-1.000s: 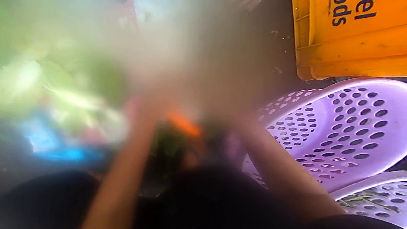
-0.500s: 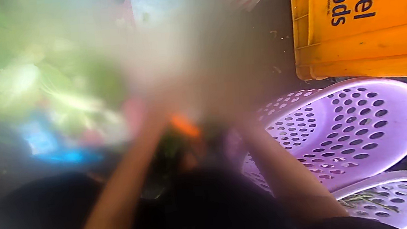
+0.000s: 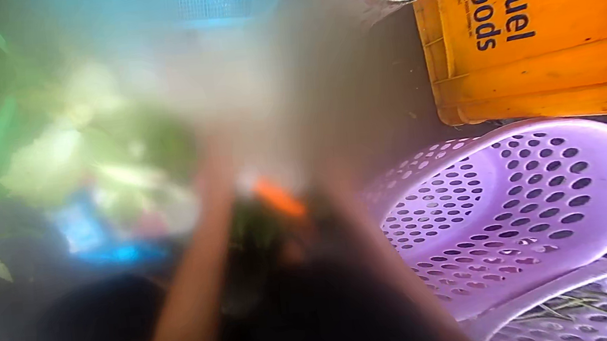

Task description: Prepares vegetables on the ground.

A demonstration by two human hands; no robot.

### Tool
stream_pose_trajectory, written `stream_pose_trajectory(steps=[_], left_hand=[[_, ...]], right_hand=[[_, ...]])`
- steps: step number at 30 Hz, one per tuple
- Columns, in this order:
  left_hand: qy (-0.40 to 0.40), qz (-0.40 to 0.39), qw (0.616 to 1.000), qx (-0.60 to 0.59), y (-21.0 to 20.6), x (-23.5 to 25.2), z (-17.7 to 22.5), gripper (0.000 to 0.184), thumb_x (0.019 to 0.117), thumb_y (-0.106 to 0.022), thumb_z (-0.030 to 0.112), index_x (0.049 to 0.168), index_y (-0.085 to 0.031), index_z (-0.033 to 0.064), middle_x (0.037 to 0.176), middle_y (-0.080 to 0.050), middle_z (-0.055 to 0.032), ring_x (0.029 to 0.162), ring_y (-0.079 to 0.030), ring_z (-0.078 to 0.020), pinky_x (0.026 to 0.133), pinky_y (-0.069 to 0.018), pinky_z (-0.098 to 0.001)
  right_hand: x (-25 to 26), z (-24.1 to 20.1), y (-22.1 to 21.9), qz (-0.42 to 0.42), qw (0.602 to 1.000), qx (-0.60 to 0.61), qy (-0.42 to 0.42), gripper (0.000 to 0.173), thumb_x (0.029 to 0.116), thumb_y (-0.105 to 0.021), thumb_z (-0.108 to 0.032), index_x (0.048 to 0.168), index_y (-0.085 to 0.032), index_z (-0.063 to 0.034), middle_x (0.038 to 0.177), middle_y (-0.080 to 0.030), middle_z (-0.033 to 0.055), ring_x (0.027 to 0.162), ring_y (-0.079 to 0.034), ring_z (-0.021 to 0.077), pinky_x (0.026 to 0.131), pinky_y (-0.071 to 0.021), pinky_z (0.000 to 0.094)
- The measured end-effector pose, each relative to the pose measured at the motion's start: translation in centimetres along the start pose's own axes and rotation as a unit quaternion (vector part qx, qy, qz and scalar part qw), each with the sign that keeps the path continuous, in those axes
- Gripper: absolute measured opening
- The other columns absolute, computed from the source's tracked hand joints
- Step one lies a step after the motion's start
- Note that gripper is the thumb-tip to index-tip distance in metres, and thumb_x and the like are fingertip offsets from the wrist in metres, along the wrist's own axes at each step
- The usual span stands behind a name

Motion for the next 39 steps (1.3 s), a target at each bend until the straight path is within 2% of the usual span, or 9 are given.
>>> stream_pose_trajectory(steps=[6,10,13,18,22,25,29,35,39], left_hand=[[-0.101,-0.021,0.980,0.171,-0.8,-2.2,1.4,0.024,0.1086,-0.053,0.029,0.124,-0.070,0.0227,0.099,-0.070,0.0037,0.058,-0.051,-0.0040,0.043,-0.0342,-0.0165],[-0.342,-0.078,0.765,0.540,-3.5,-3.9,5.1,0.049,0.1008,-0.062,0.021,0.149,-0.055,0.0136,0.146,-0.052,-0.0162,0.116,-0.061,-0.0310,0.094,-0.0539,-0.0452],[-0.414,-0.203,0.611,0.643,-5.7,-3.2,-0.4,0.033,0.0901,-0.074,0.024,0.123,-0.073,0.0236,0.120,-0.068,-0.0012,0.111,-0.061,-0.0268,0.087,-0.0539,-0.0460],[-0.394,-0.267,0.568,0.672,-6.9,-3.1,-4.4,0.007,0.0906,-0.072,0.025,0.095,-0.074,0.0208,0.085,-0.063,-0.0011,0.088,-0.063,-0.0246,0.066,-0.0520,-0.0427],[-0.360,-0.247,0.631,0.641,-7.5,-3.4,-4.1,0.014,0.0909,-0.073,0.024,0.104,-0.077,0.0215,0.090,-0.068,-0.0017,0.091,-0.065,-0.0234,0.076,-0.0542,-0.0429],[-0.220,-0.192,0.809,0.511,-6.5,-3.4,-2.1,0.020,0.1026,-0.063,0.025,0.112,-0.076,0.0127,0.096,-0.073,-0.0082,0.088,-0.071,-0.0235,0.081,-0.0580,-0.0475],[0.038,-0.078,0.980,0.178,-2.5,-1.0,-3.7,0.023,0.1043,-0.061,0.034,0.113,-0.073,0.0161,0.090,-0.072,0.0025,0.059,-0.052,-0.0048,0.047,-0.0366,-0.0209],[0.095,-0.002,0.995,-0.010,1.1,0.6,-2.7,0.018,0.1053,-0.059,0.023,0.115,-0.068,0.0098,0.095,-0.075,-0.0022,0.066,-0.064,-0.0029,0.047,-0.0417,-0.0142],[0.120,-0.012,0.993,-0.008,1.3,0.3,-5.4,0.027,0.1057,-0.058,0.033,0.122,-0.066,0.0143,0.105,-0.075,-0.0022,0.078,-0.069,-0.0073,0.056,-0.0492,-0.0184]], right_hand=[[1.2,-6.5,0.8,-0.106,0.988,0.040,0.105,0.019,0.1038,-0.061,-0.015,0.112,-0.072,-0.0014,0.102,-0.068,0.0194,0.085,-0.069,0.0361,0.077,-0.0576,0.0540],[2.5,-7.0,0.1,-0.093,0.983,-0.039,0.155,0.020,0.1044,-0.056,-0.011,0.107,-0.071,0.0025,0.099,-0.069,0.0227,0.088,-0.071,0.0403,0.075,-0.0583,0.0561],[3.6,-6.3,-1.5,-0.089,0.972,-0.081,0.200,0.019,0.1007,-0.058,-0.009,0.105,-0.072,0.0018,0.097,-0.069,0.0223,0.091,-0.070,0.0407,0.074,-0.0585,0.0559],[2.1,-5.5,-0.8,-0.120,0.960,-0.137,0.211,0.020,0.0957,-0.072,-0.016,0.090,-0.070,0.0034,0.090,-0.068,0.0221,0.085,-0.070,0.0407,0.072,-0.0576,0.0562],[3.1,-1.8,-0.8,-0.071,0.992,0.077,0.071,0.021,0.1016,-0.062,-0.016,0.093,-0.074,-0.0003,0.081,-0.070,0.0149,0.070,-0.067,0.0288,0.067,-0.0562,0.0520],[3.1,-0.5,-2.0,-0.086,0.942,0.309,-0.100,0.024,0.1052,-0.059,-0.025,0.103,-0.075,-0.0066,0.076,-0.065,0.0001,0.058,-0.053,0.0071,0.054,-0.0475,0.0258],[0.1,-1.5,-2.2,-0.157,0.960,0.225,-0.052,0.024,0.1058,-0.059,-0.024,0.110,-0.074,-0.0055,0.087,-0.071,0.0099,0.064,-0.062,0.0186,0.060,-0.0545,0.0393],[0.4,2.6,-0.5,-0.040,0.995,-0.076,-0.056,0.050,0.0986,-0.059,-0.012,0.148,-0.058,-0.0186,0.153,-0.042,0.0282,0.121,-0.054,0.0534,0.083,-0.0516,0.0679],[-0.6,-1.5,0.4,-0.015,0.997,0.076,0.022,0.030,0.1058,-0.054,-0.016,0.129,-0.067,-0.0034,0.129,-0.062,0.0224,0.106,-0.066,0.0356,0.089,-0.0573,0.0508]])
Point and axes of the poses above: each hand's wrist, its own x-axis towards the middle knuckle, its own y-axis out of the back of the hand, z = x × y, the point moved 8 cm from there along x, towards the middle knuckle
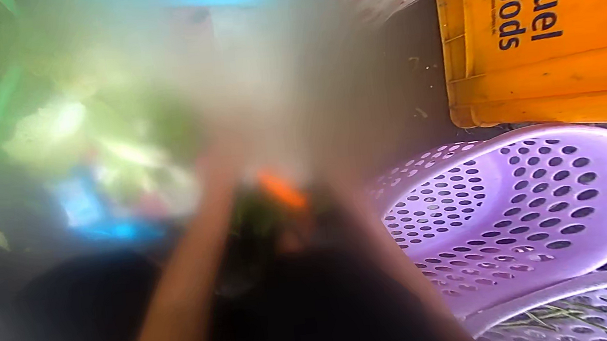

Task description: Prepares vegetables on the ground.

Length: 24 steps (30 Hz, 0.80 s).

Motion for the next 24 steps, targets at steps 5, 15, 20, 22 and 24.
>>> stream_pose_trajectory(steps=[5,15,20,22,24], left_hand=[[0.042,-0.004,0.995,-0.096,-0.3,0.2,-0.7,0.036,0.1099,-0.046,0.036,0.134,-0.058,0.0125,0.105,-0.072,-0.0055,0.078,-0.070,-0.0136,0.065,-0.0574,-0.0261],[-0.236,0.105,0.965,0.033,1.5,-1.7,8.8,0.032,0.1133,-0.033,0.022,0.132,-0.046,0.0006,0.105,-0.067,-0.0088,0.092,-0.071,-0.0188,0.078,-0.0603,-0.0344],[-0.409,-0.085,0.714,0.561,-3.4,-1.9,7.1,0.046,0.0950,-0.066,0.026,0.140,-0.059,0.0188,0.127,-0.066,-0.0082,0.118,-0.063,-0.0232,0.101,-0.0512,-0.0476],[-0.439,-0.135,0.626,0.630,-4.1,0.0,-1.5,0.036,0.0939,-0.066,0.035,0.129,-0.066,0.0322,0.116,-0.069,0.0036,0.113,-0.062,-0.0198,0.097,-0.0515,-0.0449],[-0.411,-0.175,0.597,0.666,-5.3,0.3,-5.5,0.033,0.0958,-0.065,0.036,0.129,-0.065,0.0340,0.108,-0.068,0.0060,0.103,-0.064,-0.0175,0.087,-0.0545,-0.0419]], right_hand=[[-0.8,-4.4,-2.2,-0.060,0.996,-0.015,0.056,0.026,0.1014,-0.061,-0.030,0.108,-0.071,-0.0074,0.099,-0.067,0.0135,0.075,-0.067,0.0297,0.062,-0.0556,0.0514],[-0.9,-3.9,-5.1,-0.127,0.986,-0.065,0.092,0.031,0.1087,-0.047,-0.024,0.107,-0.070,-0.0023,0.093,-0.069,0.0154,0.072,-0.069,0.0303,0.062,-0.0565,0.0506],[0.8,-1.4,-4.6,-0.164,0.976,-0.128,0.057,0.033,0.1082,-0.048,-0.024,0.111,-0.066,0.0032,0.095,-0.069,0.0237,0.079,-0.070,0.0411,0.068,-0.0564,0.0601],[2.4,-1.0,-4.0,-0.176,0.970,-0.156,0.060,0.034,0.1081,-0.049,-0.025,0.115,-0.067,0.0033,0.098,-0.070,0.0264,0.086,-0.070,0.0454,0.073,-0.0555,0.0647],[3.6,-0.2,-3.5,-0.188,0.962,-0.181,0.086,0.034,0.1085,-0.048,-0.023,0.111,-0.068,0.0043,0.097,-0.070,0.0273,0.088,-0.070,0.0483,0.074,-0.0537,0.0677]])
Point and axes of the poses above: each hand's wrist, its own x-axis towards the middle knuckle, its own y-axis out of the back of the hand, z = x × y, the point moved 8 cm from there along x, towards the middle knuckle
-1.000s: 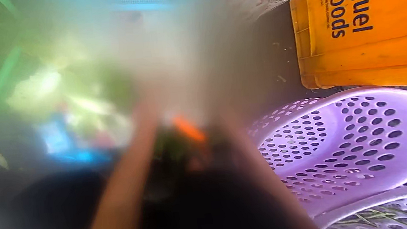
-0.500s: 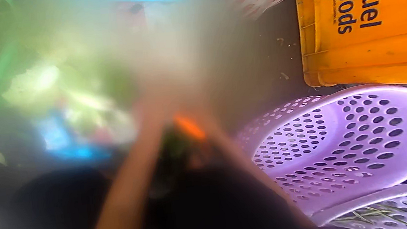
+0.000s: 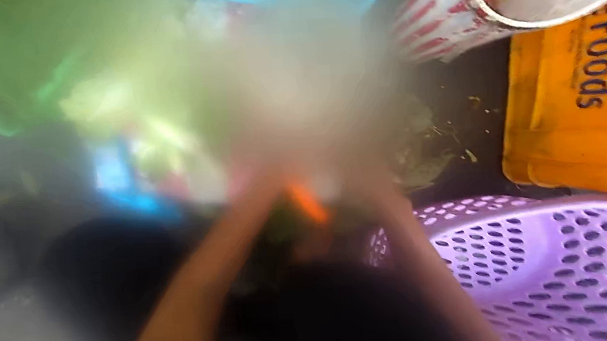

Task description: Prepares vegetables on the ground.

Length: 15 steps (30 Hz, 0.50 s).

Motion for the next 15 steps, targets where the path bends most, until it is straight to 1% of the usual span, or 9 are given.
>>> stream_pose_trajectory(steps=[2,4,6,7,9,11,12,13,15], left_hand=[[-0.007,-0.036,0.999,-0.030,0.3,0.0,2.1,0.028,0.0979,-0.063,0.041,0.122,-0.070,0.0295,0.106,-0.071,0.0033,0.101,-0.066,-0.0197,0.087,-0.0549,-0.0444],[0.009,-0.136,0.988,-0.065,5.9,0.9,5.6,0.025,0.1025,-0.059,0.033,0.111,-0.074,0.0152,0.101,-0.073,-0.0076,0.100,-0.070,-0.0288,0.085,-0.0552,-0.0520],[0.029,-0.267,0.959,-0.084,9.4,1.2,7.6,0.030,0.1084,-0.049,0.023,0.118,-0.067,0.0011,0.117,-0.069,-0.0204,0.118,-0.062,-0.0389,0.097,-0.0472,-0.0577],[0.015,-0.268,0.960,-0.085,9.6,1.3,7.9,0.031,0.1079,-0.049,0.021,0.116,-0.067,-0.0027,0.116,-0.068,-0.0239,0.119,-0.061,-0.0425,0.097,-0.0466,-0.0599],[-0.028,-0.192,0.978,-0.074,8.6,1.4,7.8,0.027,0.1036,-0.056,0.022,0.102,-0.071,-0.0002,0.098,-0.071,-0.0199,0.102,-0.068,-0.0407,0.082,-0.0524,-0.0591],[-0.014,-0.159,0.983,-0.087,9.0,1.6,7.4,0.028,0.1050,-0.053,0.023,0.106,-0.071,0.0021,0.100,-0.072,-0.0181,0.102,-0.069,-0.0388,0.081,-0.0528,-0.0582],[0.005,-0.135,0.985,-0.109,9.6,1.8,7.1,0.030,0.1063,-0.050,0.025,0.109,-0.071,0.0034,0.104,-0.072,-0.0172,0.104,-0.069,-0.0373,0.084,-0.0527,-0.0572],[0.028,-0.111,0.984,-0.138,10.4,2.2,6.9,0.032,0.1074,-0.049,0.026,0.113,-0.071,0.0040,0.108,-0.072,-0.0169,0.107,-0.068,-0.0362,0.088,-0.0521,-0.0563],[0.081,-0.078,0.975,-0.192,11.7,2.8,6.9,0.036,0.1094,-0.045,0.028,0.118,-0.069,0.0034,0.113,-0.071,-0.0172,0.112,-0.067,-0.0349,0.094,-0.0507,-0.0543]], right_hand=[[-0.1,1.1,-0.6,-0.023,0.999,0.005,0.035,0.040,0.1092,-0.042,-0.024,0.102,-0.068,0.0053,0.093,-0.070,0.0268,0.089,-0.069,0.0481,0.075,-0.0518,0.0681],[-0.8,1.4,-1.0,-0.061,0.996,0.025,0.067,0.047,0.1093,-0.036,-0.024,0.103,-0.071,0.0059,0.094,-0.072,0.0267,0.092,-0.070,0.0462,0.080,-0.0521,0.0666],[-1.4,1.0,-0.9,-0.108,0.990,0.018,0.092,0.046,0.1099,-0.036,-0.024,0.108,-0.072,0.0049,0.100,-0.073,0.0263,0.096,-0.071,0.0465,0.084,-0.0523,0.0680],[-1.6,0.9,-0.9,-0.120,0.987,0.005,0.104,0.044,0.1094,-0.038,-0.024,0.108,-0.072,0.0041,0.100,-0.073,0.0260,0.095,-0.071,0.0473,0.082,-0.0521,0.0692],[-1.9,0.5,-0.7,-0.106,0.986,-0.016,0.127,0.038,0.1057,-0.045,-0.022,0.100,-0.071,0.0043,0.091,-0.072,0.0261,0.087,-0.071,0.0485,0.073,-0.0522,0.0700],[-1.5,0.5,0.4,-0.040,0.992,0.032,0.119,0.037,0.1010,-0.047,-0.021,0.089,-0.069,0.0063,0.077,-0.067,0.0249,0.074,-0.068,0.0455,0.065,-0.0505,0.0663],[-1.2,0.9,1.1,-0.006,0.992,0.089,0.092,0.039,0.1012,-0.043,-0.020,0.087,-0.067,0.0066,0.072,-0.064,0.0217,0.070,-0.065,0.0390,0.063,-0.0496,0.0606],[-0.9,1.4,1.7,0.021,0.984,0.169,0.048,0.039,0.1031,-0.040,-0.020,0.086,-0.065,0.0049,0.069,-0.058,0.0147,0.065,-0.057,0.0278,0.062,-0.0466,0.0500],[-0.5,2.1,1.9,0.079,0.924,0.370,-0.049,0.036,0.1052,-0.036,-0.020,0.077,-0.055,-0.0087,0.059,-0.043,-0.0060,0.051,-0.041,0.0045,0.051,-0.0377,0.0239]])
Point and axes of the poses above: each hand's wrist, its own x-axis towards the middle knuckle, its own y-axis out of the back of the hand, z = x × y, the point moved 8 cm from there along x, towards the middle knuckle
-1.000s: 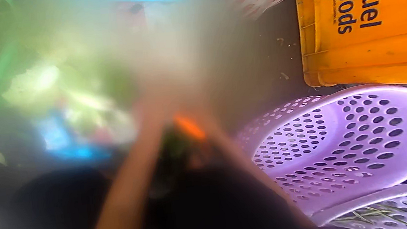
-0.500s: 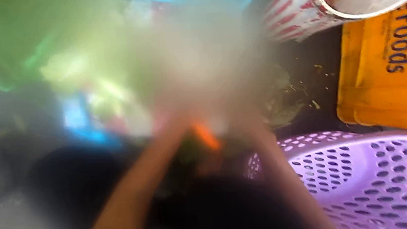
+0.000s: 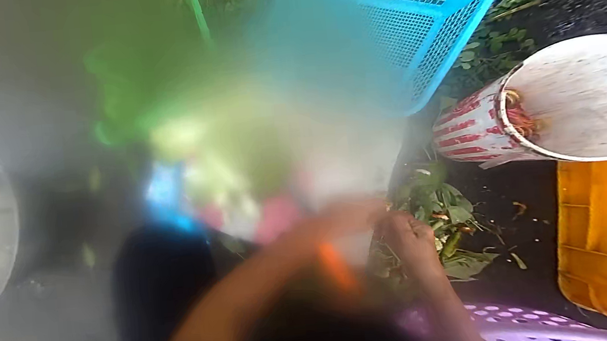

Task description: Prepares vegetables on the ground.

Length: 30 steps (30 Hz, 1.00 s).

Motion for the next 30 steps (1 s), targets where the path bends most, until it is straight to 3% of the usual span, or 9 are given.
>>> stream_pose_trajectory(steps=[3,5,8,9,11,15,20,25,30], left_hand=[[0.094,0.093,0.976,-0.172,1.6,-0.3,-0.3,0.037,0.1100,-0.044,0.023,0.125,-0.067,-0.0013,0.117,-0.071,-0.0196,0.114,-0.067,-0.0322,0.100,-0.0500,-0.0516],[0.176,0.175,0.902,-0.354,2.2,-0.9,-1.8,0.036,0.1110,-0.043,0.018,0.130,-0.062,-0.0067,0.117,-0.070,-0.0231,0.109,-0.068,-0.0300,0.100,-0.0520,-0.0471],[0.202,0.274,0.792,-0.507,-0.3,-0.8,-8.4,0.039,0.1118,-0.041,0.032,0.139,-0.053,0.0064,0.112,-0.072,-0.0111,0.086,-0.069,-0.0140,0.071,-0.0565,-0.0309],[0.190,0.285,0.776,-0.531,-1.1,-1.0,-10.7,0.040,0.1110,-0.043,0.035,0.140,-0.053,0.0091,0.113,-0.073,-0.0082,0.084,-0.070,-0.0105,0.068,-0.0564,-0.0270],[0.196,0.275,0.748,-0.571,-1.2,-2.1,-12.2,0.038,0.1103,-0.045,0.034,0.141,-0.052,0.0130,0.119,-0.073,-0.0063,0.092,-0.071,-0.0110,0.071,-0.0565,-0.0258],[0.223,0.291,0.701,-0.611,-0.3,-3.3,-11.5,0.032,0.1107,-0.046,0.029,0.136,-0.048,0.0107,0.115,-0.075,-0.0092,0.090,-0.073,-0.0141,0.067,-0.0553,-0.0239],[0.237,0.295,0.730,-0.569,-0.3,-3.6,-10.4,0.033,0.1114,-0.043,0.034,0.132,-0.054,0.0107,0.113,-0.076,-0.0078,0.086,-0.074,-0.0129,0.062,-0.0548,-0.0231],[0.127,0.284,0.950,-0.017,2.5,-4.3,-8.7,0.059,0.0948,-0.068,0.021,0.151,-0.049,0.0179,0.146,-0.057,-0.0053,0.133,-0.053,-0.0273,0.106,-0.0490,-0.0486],[-0.069,0.131,0.966,0.214,-9.7,-0.8,-11.6,0.036,0.0965,-0.064,0.047,0.131,-0.064,0.0361,0.107,-0.066,0.0040,0.101,-0.062,-0.0199,0.081,-0.0530,-0.0424]], right_hand=[[-0.4,-0.5,-2.0,0.029,0.980,0.185,-0.068,0.038,0.1092,-0.034,-0.020,0.076,-0.052,-0.0163,0.053,-0.042,-0.0132,0.043,-0.035,-0.0012,0.043,-0.0335,0.0167],[-1.5,-1.0,-3.6,-0.027,0.999,0.020,-0.031,0.033,0.1067,-0.038,-0.020,0.085,-0.060,-0.0066,0.063,-0.048,-0.0056,0.051,-0.043,0.0042,0.050,-0.0395,0.0229],[-3.1,-1.4,-3.4,-0.015,0.952,-0.305,0.019,0.031,0.1033,-0.051,-0.017,0.118,-0.070,0.0026,0.106,-0.069,0.0277,0.097,-0.067,0.0453,0.079,-0.0509,0.0647],[-3.2,-0.9,-2.6,0.005,0.933,-0.361,0.004,0.041,0.1009,-0.054,-0.017,0.138,-0.063,-0.0019,0.130,-0.062,0.0322,0.118,-0.060,0.0534,0.088,-0.0489,0.0710],[-3.0,-0.2,-0.7,0.051,0.919,-0.390,-0.025,0.051,0.1022,-0.055,-0.022,0.150,-0.052,-0.0036,0.152,-0.044,0.0344,0.135,-0.046,0.0574,0.099,-0.0453,0.0715],[-2.7,-3.0,-0.9,0.060,0.965,-0.254,0.025,0.041,0.1082,-0.048,-0.020,0.141,-0.058,0.0020,0.134,-0.062,0.0274,0.121,-0.062,0.0432,0.103,-0.0495,0.0586],[-1.8,-5.2,-5.5,0.006,0.948,-0.302,0.097,0.034,0.1080,-0.052,-0.021,0.130,-0.067,-0.0009,0.109,-0.068,0.0221,0.094,-0.069,0.0398,0.078,-0.0576,0.0579],[-0.6,-3.1,-5.2,-0.052,0.936,-0.346,0.036,0.032,0.1079,-0.050,-0.023,0.119,-0.067,0.0021,0.111,-0.068,0.0257,0.096,-0.069,0.0452,0.080,-0.0552,0.0644],[-0.2,-1.9,-3.9,-0.100,0.918,-0.372,0.094,0.030,0.1086,-0.049,-0.020,0.114,-0.066,0.0044,0.101,-0.068,0.0255,0.090,-0.070,0.0445,0.077,-0.0546,0.0640]])
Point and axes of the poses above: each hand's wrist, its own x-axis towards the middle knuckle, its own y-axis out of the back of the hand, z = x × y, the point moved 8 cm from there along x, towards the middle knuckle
